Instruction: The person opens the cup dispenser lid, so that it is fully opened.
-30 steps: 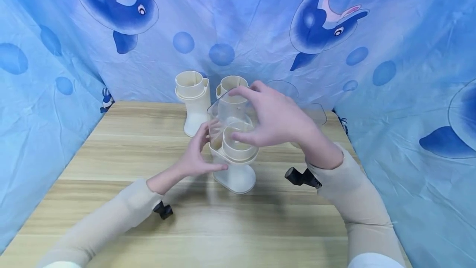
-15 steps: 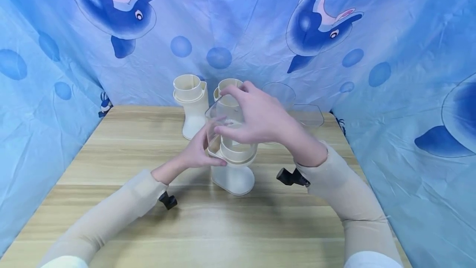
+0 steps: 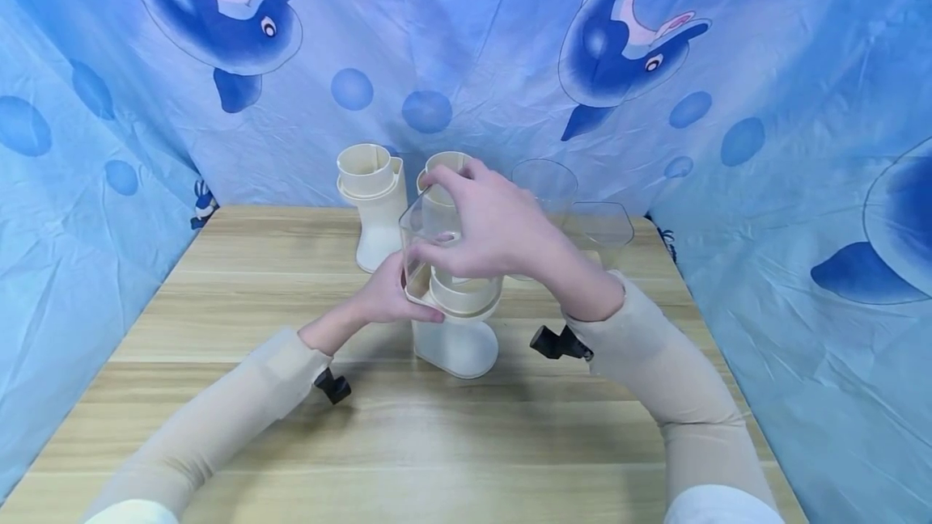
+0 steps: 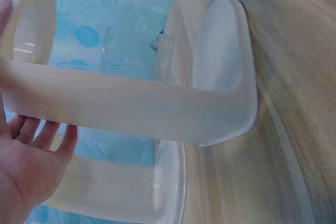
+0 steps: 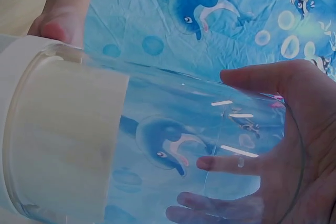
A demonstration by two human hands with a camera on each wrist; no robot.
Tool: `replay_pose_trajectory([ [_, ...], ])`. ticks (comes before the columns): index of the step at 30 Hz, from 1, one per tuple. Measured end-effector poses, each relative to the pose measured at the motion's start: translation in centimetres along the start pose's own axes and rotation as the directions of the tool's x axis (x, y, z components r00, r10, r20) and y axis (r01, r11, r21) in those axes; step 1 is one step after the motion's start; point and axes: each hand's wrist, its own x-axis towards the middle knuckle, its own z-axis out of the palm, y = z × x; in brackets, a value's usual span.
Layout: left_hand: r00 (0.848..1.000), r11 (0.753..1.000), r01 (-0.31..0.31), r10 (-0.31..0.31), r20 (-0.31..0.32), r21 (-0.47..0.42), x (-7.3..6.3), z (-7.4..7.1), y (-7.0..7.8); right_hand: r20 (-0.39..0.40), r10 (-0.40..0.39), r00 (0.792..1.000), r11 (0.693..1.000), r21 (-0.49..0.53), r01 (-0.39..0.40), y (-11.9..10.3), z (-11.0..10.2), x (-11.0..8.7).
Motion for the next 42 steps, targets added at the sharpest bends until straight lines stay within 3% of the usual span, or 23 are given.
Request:
replay_pose_trajectory([
  [11, 1.000, 0.997, 0.010, -0.008, -0.017, 0.070, 0.1, -0.4, 0.0, -0.011, -0.011, 1.000, 1.000, 0.014, 0.011, 0.1, 0.2, 0.1],
  [23, 0.999, 0.991, -0.008, 0.014, -0.041, 0.130, 0.2, -0.6, 0.0, -0.089, -0.105, 0.990, 0.991, 0.075, 0.112, 0.6, 0.3, 0.3],
  [31, 0.999, 0.995, -0.026, 0.029, -0.031, 0.101, 0.2, -0.5, 0.0, -0.054, -0.136, 0.989, 0.985, 0.102, 0.141, 1.3, -0.3, 1.2],
  [42, 0.999, 0.993, -0.011, 0.017, -0.052, 0.120, 0.4, -0.4, -0.4, -0.029, -0.117, 0.993, 0.985, 0.125, 0.120, 1.6, -0.8, 1.6],
])
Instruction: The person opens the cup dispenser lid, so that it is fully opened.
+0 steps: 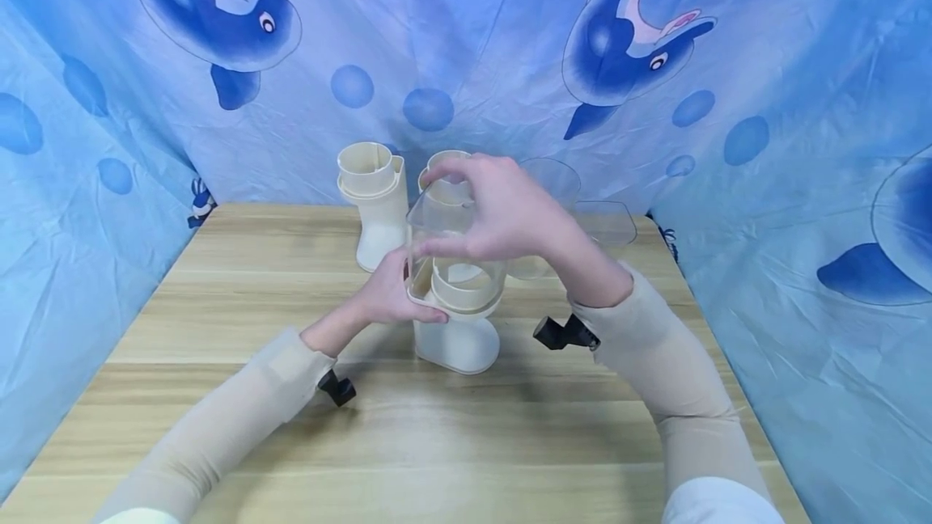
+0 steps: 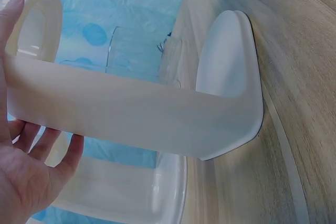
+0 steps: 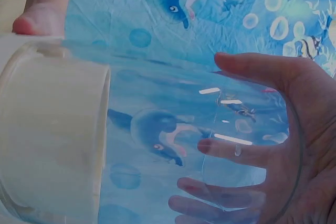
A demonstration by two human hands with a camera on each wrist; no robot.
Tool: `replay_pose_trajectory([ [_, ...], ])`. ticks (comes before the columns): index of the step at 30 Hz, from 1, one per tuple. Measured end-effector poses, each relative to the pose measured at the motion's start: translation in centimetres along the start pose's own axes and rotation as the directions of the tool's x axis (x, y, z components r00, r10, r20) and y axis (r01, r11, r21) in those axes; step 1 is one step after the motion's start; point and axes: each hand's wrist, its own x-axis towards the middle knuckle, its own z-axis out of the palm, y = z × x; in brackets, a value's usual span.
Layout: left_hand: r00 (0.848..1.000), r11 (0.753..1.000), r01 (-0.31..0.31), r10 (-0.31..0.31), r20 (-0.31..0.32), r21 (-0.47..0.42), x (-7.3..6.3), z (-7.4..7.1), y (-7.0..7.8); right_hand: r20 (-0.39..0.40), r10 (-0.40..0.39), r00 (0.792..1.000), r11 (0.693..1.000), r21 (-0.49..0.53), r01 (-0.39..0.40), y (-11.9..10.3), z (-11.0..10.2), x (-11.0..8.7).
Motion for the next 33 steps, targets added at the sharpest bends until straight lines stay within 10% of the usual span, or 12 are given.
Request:
replay_pose_trajectory([
  [18, 0.999, 0.999, 0.012, -0.011, 0.034, -0.032, -0.1, 0.3, 0.5, -0.093, 0.037, 0.995, 0.999, 0.032, -0.034, 1.3, 0.5, -4.1],
  [33, 0.999, 0.998, -0.001, 0.003, 0.048, -0.059, -0.1, 0.8, 0.7, -0.064, 0.012, 0.998, 0.984, 0.178, 0.000, 2.4, 0.1, -3.0],
])
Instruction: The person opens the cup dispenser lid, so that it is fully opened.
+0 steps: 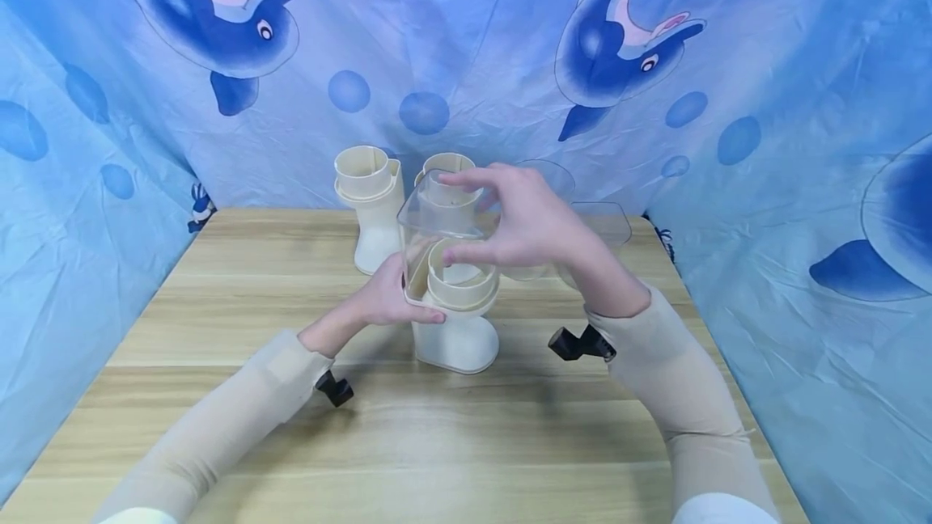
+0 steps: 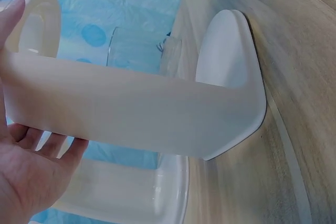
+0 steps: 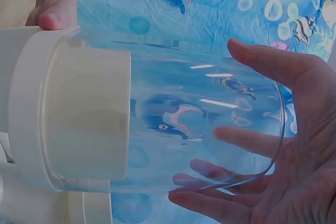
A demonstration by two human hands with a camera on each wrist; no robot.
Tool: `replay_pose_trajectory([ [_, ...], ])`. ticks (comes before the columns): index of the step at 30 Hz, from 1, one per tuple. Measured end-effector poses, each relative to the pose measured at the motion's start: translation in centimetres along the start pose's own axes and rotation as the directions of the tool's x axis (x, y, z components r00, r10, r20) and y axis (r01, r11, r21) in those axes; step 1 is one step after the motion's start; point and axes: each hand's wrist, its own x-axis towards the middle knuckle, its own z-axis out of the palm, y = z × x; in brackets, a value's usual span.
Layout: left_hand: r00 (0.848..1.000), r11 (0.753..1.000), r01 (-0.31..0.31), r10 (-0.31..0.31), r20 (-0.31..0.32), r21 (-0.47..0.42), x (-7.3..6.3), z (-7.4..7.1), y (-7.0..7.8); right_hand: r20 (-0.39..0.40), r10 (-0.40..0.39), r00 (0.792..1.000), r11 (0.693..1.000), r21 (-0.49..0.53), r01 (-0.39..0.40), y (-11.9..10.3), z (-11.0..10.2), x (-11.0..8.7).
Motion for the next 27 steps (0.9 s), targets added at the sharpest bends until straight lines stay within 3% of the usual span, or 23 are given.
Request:
replay_pose_trajectory([
  [9, 0.999, 0.999, 0.048, -0.048, 0.013, -0.001, 0.0, 0.2, -0.1, -0.028, 0.035, 0.999, 0.999, -0.026, -0.036, -0.4, 0.2, -1.0],
  [16, 0.999, 0.999, 0.032, -0.032, 0.019, 0.007, 0.2, 0.2, 0.0, -0.028, 0.004, 1.000, 0.998, -0.057, -0.006, -0.7, 0.1, -1.2],
  [23, 0.999, 0.999, 0.038, -0.038, 0.014, 0.021, 0.3, 0.2, -0.2, 0.019, -0.072, 0.997, 0.983, -0.168, 0.074, -1.3, -0.7, -0.1],
  [27, 0.999, 0.998, 0.050, -0.051, 0.013, 0.029, 0.3, 0.3, -0.4, 0.086, -0.086, 0.993, 0.976, -0.194, 0.101, -2.2, -1.1, 1.4],
])
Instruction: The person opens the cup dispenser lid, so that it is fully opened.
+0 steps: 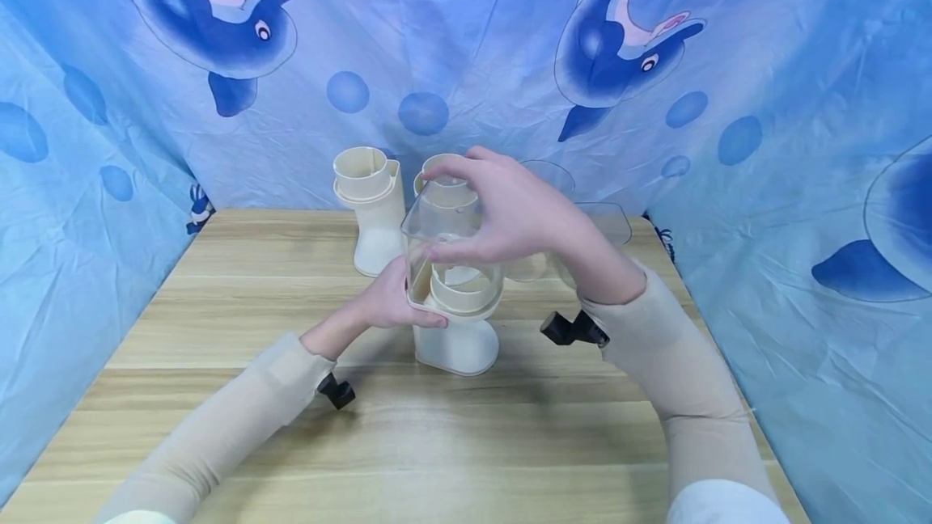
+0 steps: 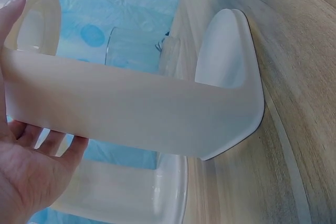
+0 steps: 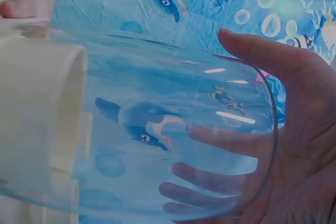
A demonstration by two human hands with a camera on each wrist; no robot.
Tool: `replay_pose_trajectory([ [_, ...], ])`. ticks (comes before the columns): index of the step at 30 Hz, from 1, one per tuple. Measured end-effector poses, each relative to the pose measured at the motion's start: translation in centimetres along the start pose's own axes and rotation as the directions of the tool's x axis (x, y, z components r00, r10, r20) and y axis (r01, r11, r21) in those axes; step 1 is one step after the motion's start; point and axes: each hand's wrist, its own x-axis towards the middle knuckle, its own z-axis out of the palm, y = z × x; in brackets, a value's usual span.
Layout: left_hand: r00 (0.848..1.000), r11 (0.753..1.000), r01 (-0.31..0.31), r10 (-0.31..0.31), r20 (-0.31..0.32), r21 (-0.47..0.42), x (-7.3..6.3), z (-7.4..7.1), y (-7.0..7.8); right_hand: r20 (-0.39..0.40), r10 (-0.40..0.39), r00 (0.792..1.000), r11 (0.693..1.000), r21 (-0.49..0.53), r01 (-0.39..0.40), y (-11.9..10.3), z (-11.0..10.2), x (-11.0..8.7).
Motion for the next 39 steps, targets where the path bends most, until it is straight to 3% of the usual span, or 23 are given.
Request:
replay_pose_trajectory([
  [5, 1.000, 1.000, -0.003, 0.003, -0.002, -0.007, -0.2, -0.1, 0.0, 0.111, -0.010, 0.994, 1.000, -0.023, 0.012, -0.9, -0.7, 1.8],
  [8, 1.000, 1.000, -0.001, 0.001, -0.001, -0.009, -0.3, -0.2, 0.1, 0.136, -0.015, 0.991, 0.999, -0.029, 0.019, -1.0, -0.8, 2.3],
  [19, 1.000, 1.000, -0.006, 0.006, 0.010, -0.016, 0.3, -0.1, 0.3, 0.155, 0.005, 0.988, 0.998, -0.060, 0.004, -0.8, -1.3, 2.4],
  [26, 1.000, 1.000, 0.029, -0.029, 0.001, -0.010, -0.4, -0.4, 0.2, 0.150, 0.021, 0.988, 0.999, -0.040, -0.015, -1.4, -1.0, 2.5],
  [39, 1.000, 1.000, 0.011, -0.011, 0.007, -0.018, -0.4, -0.3, -0.1, 0.139, 0.019, 0.990, 0.999, -0.051, -0.012, -1.4, -0.7, 2.3],
])
